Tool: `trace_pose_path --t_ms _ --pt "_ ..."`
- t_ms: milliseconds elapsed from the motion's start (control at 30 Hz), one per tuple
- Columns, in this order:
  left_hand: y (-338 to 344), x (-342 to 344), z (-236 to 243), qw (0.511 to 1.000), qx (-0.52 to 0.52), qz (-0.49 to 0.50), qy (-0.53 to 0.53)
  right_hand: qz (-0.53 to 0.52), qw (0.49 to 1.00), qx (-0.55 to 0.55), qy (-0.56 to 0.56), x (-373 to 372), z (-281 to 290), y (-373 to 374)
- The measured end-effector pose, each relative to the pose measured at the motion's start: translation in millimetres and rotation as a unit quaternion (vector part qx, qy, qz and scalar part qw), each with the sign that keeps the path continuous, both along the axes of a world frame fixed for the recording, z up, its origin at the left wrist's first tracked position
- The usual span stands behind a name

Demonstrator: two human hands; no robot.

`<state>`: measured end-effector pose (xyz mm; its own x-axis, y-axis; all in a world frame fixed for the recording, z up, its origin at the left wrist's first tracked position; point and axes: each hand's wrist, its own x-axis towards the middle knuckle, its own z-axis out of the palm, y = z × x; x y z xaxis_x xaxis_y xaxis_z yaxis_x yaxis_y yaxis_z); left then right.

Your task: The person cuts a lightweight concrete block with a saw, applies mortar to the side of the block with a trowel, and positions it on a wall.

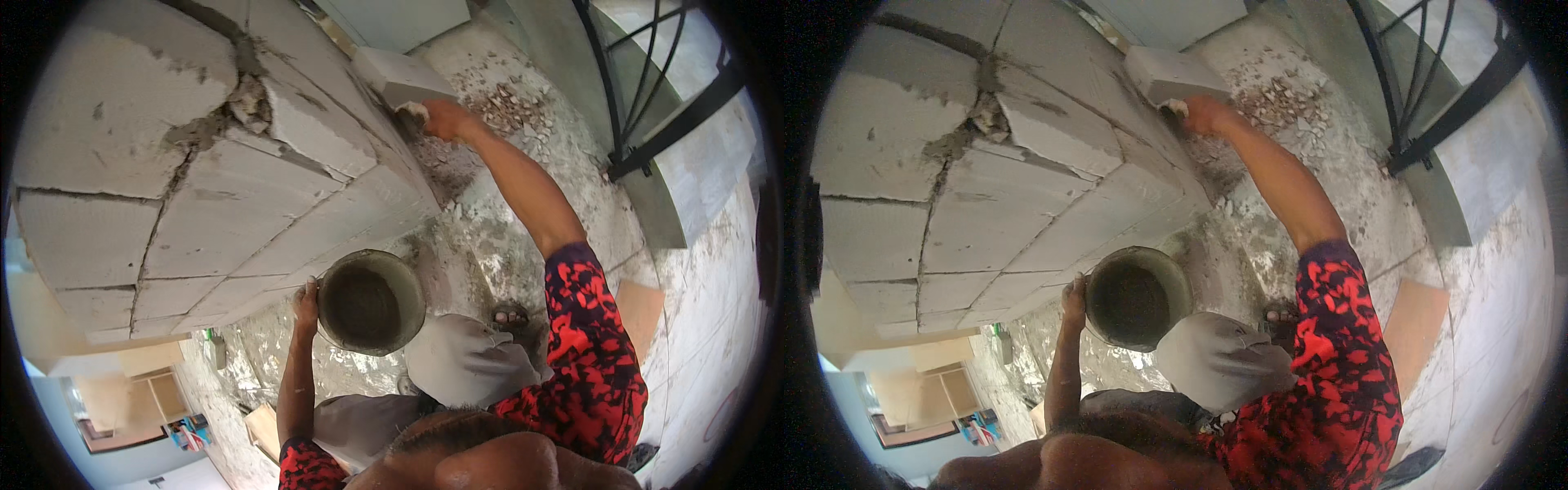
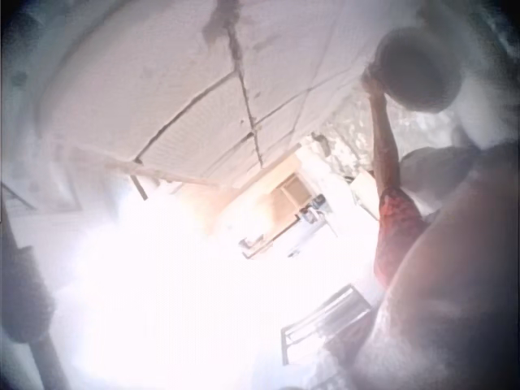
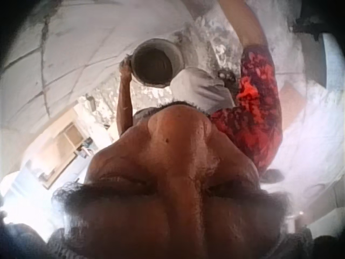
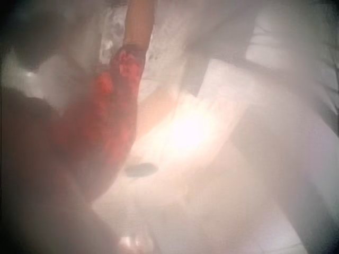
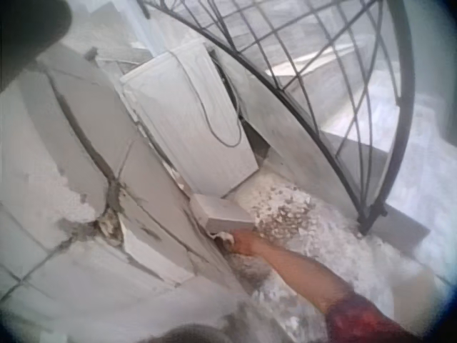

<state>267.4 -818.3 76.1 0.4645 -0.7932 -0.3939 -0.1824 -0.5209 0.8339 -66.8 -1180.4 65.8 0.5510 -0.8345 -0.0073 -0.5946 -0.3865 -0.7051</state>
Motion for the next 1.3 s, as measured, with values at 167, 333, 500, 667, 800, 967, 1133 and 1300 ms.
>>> trace_pose_path --t_ms 167,333,500,667,800,967,1133,1300 --pt "-1.7 8.7 -2.0 0.999 0.03 -0.012 -0.022 -0.014 0.993 0.012 -0.115 14.3 10.6 -4.3" --pt "-23.4 5.5 -1.4 1.0 0.002 -0.027 0.008 -0.001 0.971 -0.035 0.237 -28.2 -42.8 10.8" --pt "3.6 40.5 -23.7 0.999 0.017 -0.029 -0.01 0.015 0.986 0.164 -0.013 -49.7 -17.2 117.8" --pt "-12.7 31.7 -28.0 0.999 0.002 -0.018 0.043 -0.096 0.988 0.047 -0.115 -63.2 -22.7 166.5" --pt "-2.5 52.8 -35.7 0.999 0.029 -0.029 0.009 -0.14 0.976 0.057 -0.154 -63.8 23.1 181.8" --pt "1.5 60.0 -55.6 0.858 0.086 -0.311 -0.4 -0.07 0.976 -0.045 -0.2 -90.7 -11.0 207.8" --pt "-9.9 16.8 -23.3 0.995 0.009 -0.087 -0.038 0.03 0.998 0.05 -0.036 -110.8 -12.1 252.0" --pt "0.2 3.0 -12.0 0.997 -0.002 -0.032 0.066 0.164 0.97 0.158 0.087 -79.4 -28.8 274.1"
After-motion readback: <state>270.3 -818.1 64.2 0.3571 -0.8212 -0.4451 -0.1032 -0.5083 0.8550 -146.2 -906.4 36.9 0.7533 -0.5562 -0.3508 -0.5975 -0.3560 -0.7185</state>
